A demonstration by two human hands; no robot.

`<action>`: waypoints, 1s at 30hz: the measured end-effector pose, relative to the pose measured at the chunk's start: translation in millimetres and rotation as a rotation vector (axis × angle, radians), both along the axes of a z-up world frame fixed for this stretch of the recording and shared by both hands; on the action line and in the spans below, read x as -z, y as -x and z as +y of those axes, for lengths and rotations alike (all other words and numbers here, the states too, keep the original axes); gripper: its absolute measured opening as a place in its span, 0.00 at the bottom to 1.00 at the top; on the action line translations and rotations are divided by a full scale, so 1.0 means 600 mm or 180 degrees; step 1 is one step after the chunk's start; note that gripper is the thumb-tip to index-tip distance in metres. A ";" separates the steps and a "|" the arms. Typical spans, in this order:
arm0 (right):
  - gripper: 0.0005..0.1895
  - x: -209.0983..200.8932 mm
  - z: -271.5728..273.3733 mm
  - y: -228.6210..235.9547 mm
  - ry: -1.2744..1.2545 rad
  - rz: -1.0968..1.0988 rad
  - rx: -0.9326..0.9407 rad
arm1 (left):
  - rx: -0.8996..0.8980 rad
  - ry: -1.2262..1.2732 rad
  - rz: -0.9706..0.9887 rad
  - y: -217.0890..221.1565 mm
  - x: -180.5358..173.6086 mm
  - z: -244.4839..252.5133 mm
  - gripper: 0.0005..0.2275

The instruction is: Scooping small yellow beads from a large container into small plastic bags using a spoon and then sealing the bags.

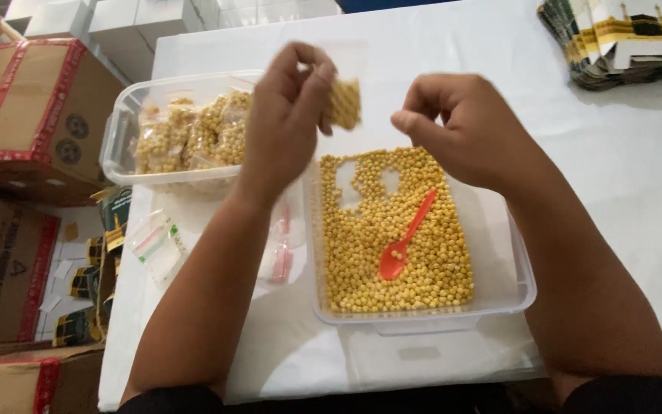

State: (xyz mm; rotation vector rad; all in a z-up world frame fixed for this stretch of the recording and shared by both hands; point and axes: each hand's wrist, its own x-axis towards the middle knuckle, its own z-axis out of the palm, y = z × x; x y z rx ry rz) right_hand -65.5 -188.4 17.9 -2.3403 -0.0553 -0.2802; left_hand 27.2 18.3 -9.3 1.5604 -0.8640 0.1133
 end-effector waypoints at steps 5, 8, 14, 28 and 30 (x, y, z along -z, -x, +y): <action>0.19 0.005 0.002 -0.007 0.0165 0.0635 -0.0018 | 0.0396 0.0228 0.0462 -0.042 -0.033 0.067 0.18; 0.18 0.006 0.001 -0.008 0.0248 0.0652 -0.0079 | -0.0262 -0.0146 0.0433 -0.057 -0.049 0.143 0.36; 0.16 0.010 -0.004 -0.011 0.0444 0.0662 -0.0116 | -0.2294 -0.2663 -0.0735 -0.066 -0.029 0.264 0.35; 0.16 0.031 -0.023 -0.011 0.0782 0.0695 -0.0038 | -0.0014 -0.2932 -0.1870 0.109 0.132 0.277 0.13; 0.16 0.037 -0.030 -0.013 0.0764 0.0702 -0.0044 | 0.0049 -0.3059 -0.2082 0.116 0.157 0.281 0.15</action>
